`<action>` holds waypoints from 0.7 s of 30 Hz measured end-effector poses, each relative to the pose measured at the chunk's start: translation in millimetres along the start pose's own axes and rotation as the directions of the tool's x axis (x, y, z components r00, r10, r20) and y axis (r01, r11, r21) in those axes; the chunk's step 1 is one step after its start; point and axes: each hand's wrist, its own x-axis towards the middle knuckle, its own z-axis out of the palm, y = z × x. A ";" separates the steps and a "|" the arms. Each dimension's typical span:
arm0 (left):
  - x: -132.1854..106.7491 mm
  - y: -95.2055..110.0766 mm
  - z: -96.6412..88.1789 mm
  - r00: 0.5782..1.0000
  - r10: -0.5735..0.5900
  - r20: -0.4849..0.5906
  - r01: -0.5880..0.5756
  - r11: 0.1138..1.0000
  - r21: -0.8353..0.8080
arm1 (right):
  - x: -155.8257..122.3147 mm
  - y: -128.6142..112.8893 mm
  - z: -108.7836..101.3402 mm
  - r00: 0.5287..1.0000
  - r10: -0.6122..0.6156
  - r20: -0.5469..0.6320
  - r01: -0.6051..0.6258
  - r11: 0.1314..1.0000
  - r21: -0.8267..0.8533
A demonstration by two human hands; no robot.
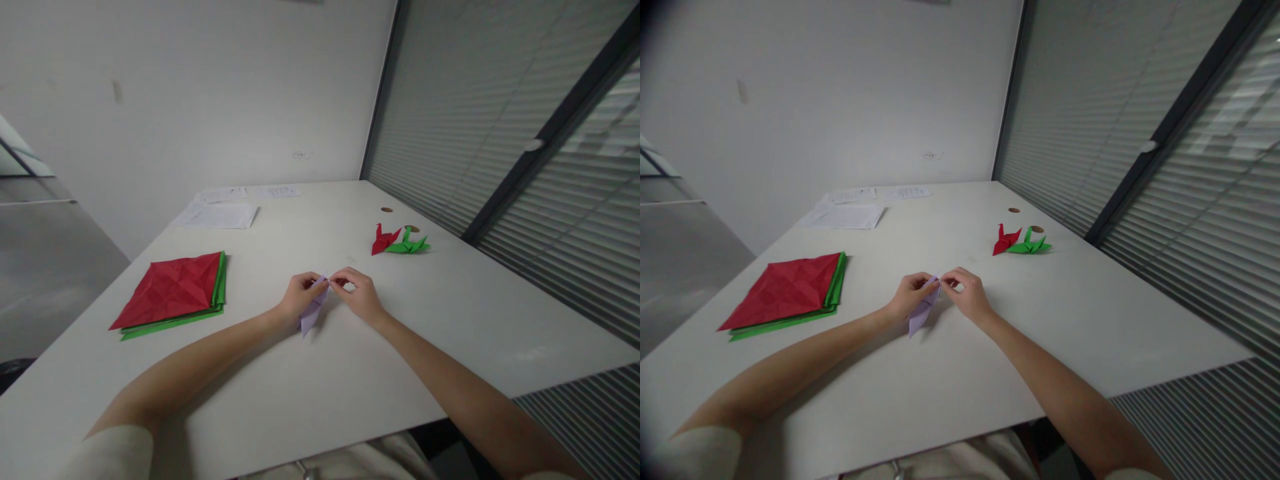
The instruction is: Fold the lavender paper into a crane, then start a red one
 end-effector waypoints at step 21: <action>-5.1 8.2 2.7 0.998 0.043 -0.041 -0.043 0.999 0.005 | -0.1 -1.4 2.3 0.998 0.042 -0.040 -0.036 0.991 0.127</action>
